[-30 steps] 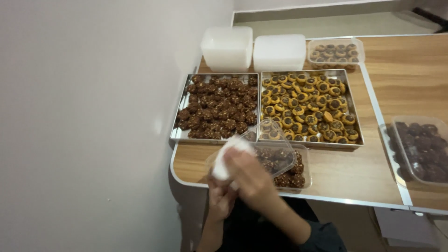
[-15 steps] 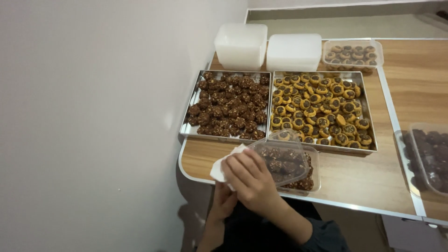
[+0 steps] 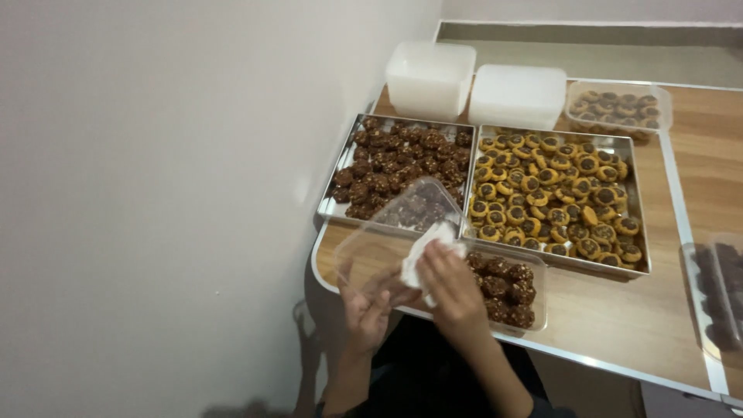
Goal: A person is seen packing different types of cookies from large trays into smaller plastic containers, wiping the containers with a tissue, and then sealing them with lids.
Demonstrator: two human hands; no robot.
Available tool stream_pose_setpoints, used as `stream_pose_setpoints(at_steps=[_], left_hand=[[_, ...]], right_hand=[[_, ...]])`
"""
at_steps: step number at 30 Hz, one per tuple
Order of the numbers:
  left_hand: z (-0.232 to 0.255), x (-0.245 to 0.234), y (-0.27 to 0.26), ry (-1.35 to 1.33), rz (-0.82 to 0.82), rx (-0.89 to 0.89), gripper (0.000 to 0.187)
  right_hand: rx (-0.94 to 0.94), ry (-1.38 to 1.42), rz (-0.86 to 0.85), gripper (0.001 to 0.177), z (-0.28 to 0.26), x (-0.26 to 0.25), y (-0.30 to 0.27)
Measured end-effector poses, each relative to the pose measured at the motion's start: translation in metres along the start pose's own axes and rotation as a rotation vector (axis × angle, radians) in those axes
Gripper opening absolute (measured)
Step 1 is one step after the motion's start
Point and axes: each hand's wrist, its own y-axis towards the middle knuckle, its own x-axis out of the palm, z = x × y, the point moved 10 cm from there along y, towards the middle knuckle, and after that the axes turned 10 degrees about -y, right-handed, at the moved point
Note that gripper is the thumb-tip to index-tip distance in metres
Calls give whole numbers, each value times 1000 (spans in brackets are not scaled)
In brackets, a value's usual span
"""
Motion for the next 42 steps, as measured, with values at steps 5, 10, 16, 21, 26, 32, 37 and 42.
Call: stream_pose_setpoints(at_steps=[5,10,16,21,26,32,37,42], left_hand=[[3,-25,-2,-67,243,88,75],[-4,-18,-8,-172,163,75,73],[-11,-8,-16,-261,153,-3,84],[5,10,-23,-60,-65,-99,65],[16,-70,-43,424,18,257,78],[87,-19,-8,992,205,504,79],[88,-13,-3,1246,259,198,32],[79,16,-1,1498,-21,318,31]], right_hand=[[-183,94,-108,41,-46,13,-8],[-182,-13,-107,44,-39,5,-4],[-276,-76,-57,29,-57,-7,6],[-369,-61,138,24,-70,-36,16],[27,381,186,21,-41,-37,-6],[573,661,130,18,9,-15,-31],[953,972,75,19,48,33,-90],[1159,1128,38,26,69,48,-119]])
